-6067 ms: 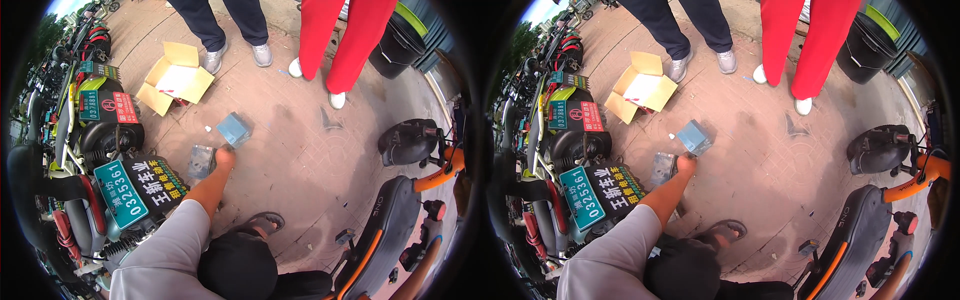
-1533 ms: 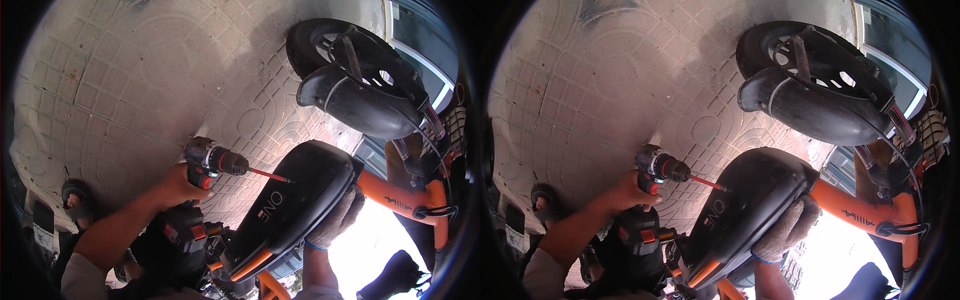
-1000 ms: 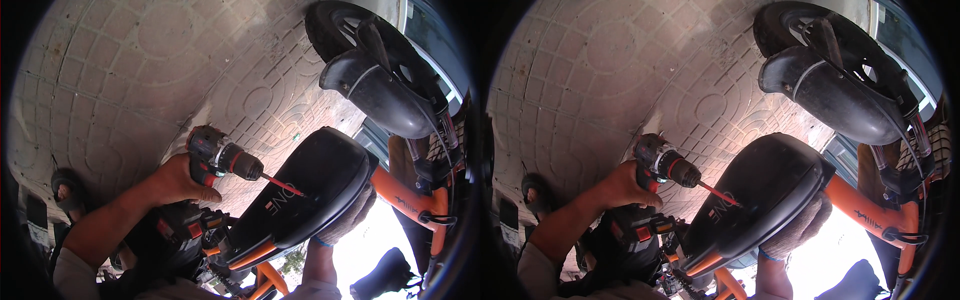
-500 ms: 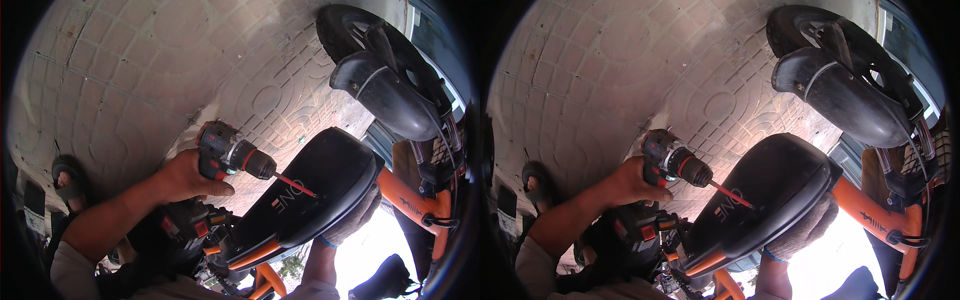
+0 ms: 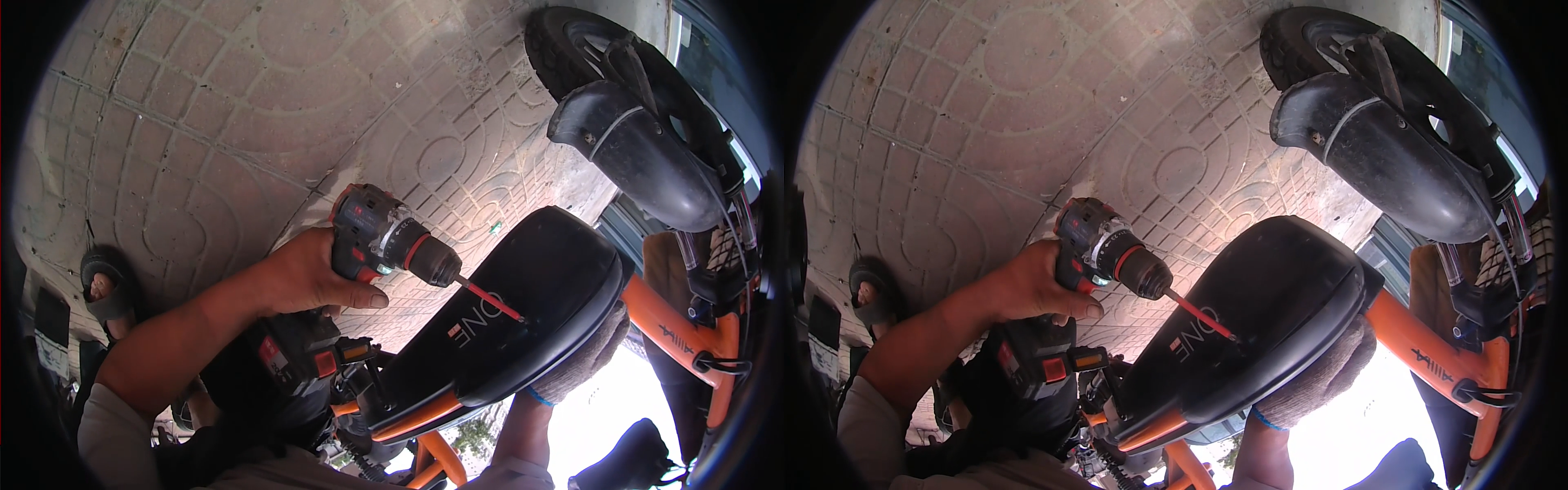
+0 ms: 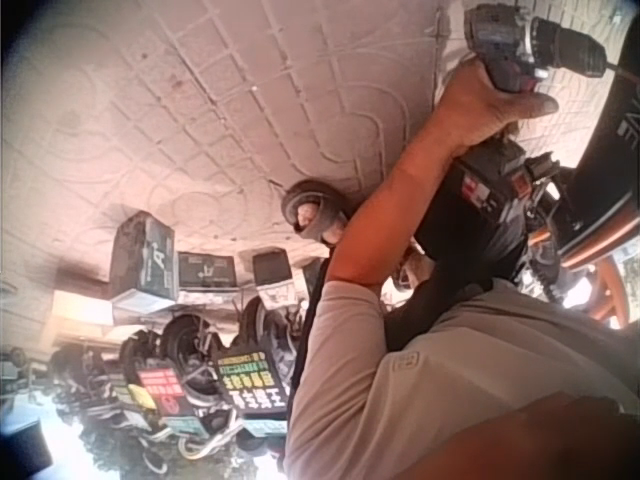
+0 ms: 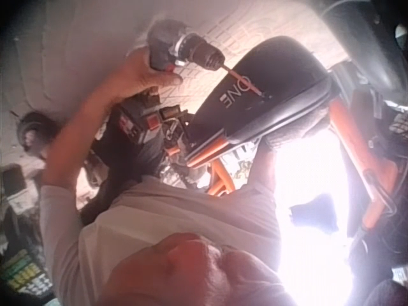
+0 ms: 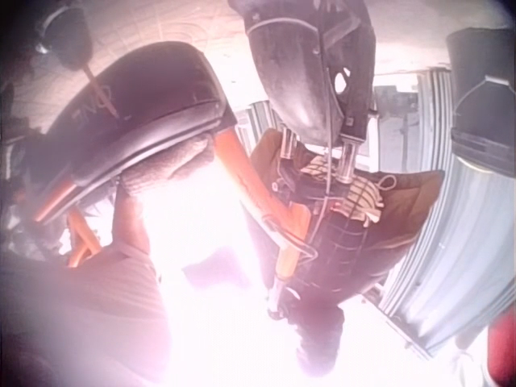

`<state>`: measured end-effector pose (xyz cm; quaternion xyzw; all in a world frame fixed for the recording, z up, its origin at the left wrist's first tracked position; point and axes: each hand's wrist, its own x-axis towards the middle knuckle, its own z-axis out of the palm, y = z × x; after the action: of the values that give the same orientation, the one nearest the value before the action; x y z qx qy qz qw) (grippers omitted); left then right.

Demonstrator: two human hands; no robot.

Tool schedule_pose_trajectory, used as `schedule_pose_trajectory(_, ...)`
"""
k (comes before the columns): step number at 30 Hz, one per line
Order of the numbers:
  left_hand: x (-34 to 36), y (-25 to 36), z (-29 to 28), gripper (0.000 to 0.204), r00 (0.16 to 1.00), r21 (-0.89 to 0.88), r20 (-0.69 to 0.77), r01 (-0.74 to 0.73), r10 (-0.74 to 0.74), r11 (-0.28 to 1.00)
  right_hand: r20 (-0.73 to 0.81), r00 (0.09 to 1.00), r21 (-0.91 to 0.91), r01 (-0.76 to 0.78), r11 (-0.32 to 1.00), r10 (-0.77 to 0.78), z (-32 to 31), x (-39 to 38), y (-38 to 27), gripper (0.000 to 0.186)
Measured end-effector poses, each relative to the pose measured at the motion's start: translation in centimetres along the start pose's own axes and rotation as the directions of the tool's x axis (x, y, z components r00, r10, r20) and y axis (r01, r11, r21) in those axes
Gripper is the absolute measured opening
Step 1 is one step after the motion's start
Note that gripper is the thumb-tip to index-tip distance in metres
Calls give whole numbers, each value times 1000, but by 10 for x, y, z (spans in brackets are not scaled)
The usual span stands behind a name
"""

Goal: The person connects wires in an electric scooter's battery compartment by hand, places the footboard cover over the compartment, and secures it with screws using a power drill.

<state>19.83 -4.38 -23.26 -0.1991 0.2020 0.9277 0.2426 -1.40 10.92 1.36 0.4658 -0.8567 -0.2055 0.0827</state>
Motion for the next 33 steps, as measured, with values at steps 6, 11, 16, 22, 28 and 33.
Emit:
schedule_pose_trajectory(6, 2, 4, 1, 39, 1000, -8, -17, 8, -8, 1000, -4, 1000, 10, 8, 1000, -8, -3, 0, -3, 53)
schedule_pose_trajectory(11, 1, 7, 2, 38, 1000, -20, -13, -8, 8, 1000, 3, 967, 215, -249, 944, 254, 1, -13, 9, 53)
schedule_pose_trajectory(16, 3, 5, 0, 39, 1000, -16, -12, -16, 15, 1000, 39, 999, -122, 27, 992, -23, -1, -2, -5, 49)
schedule_pose_trajectory(22, 9, 12, -1, 42, 1000, 21, 11, -8, 8, 1000, 32, 946, 306, -317, 898, 323, 0, -8, 5, 54)
schedule_pose_trajectory(28, 11, 17, 0, 38, 999, 40, -5, -45, 45, 998, 20, 998, 9, -53, 999, 53, -5, -2, -3, 54)
schedule_pose_trajectory(33, 17, 17, 2, 29, 999, 87, 38, 7, -11, 996, 26, 970, 272, -241, 932, 243, 3, -14, 9, 57)
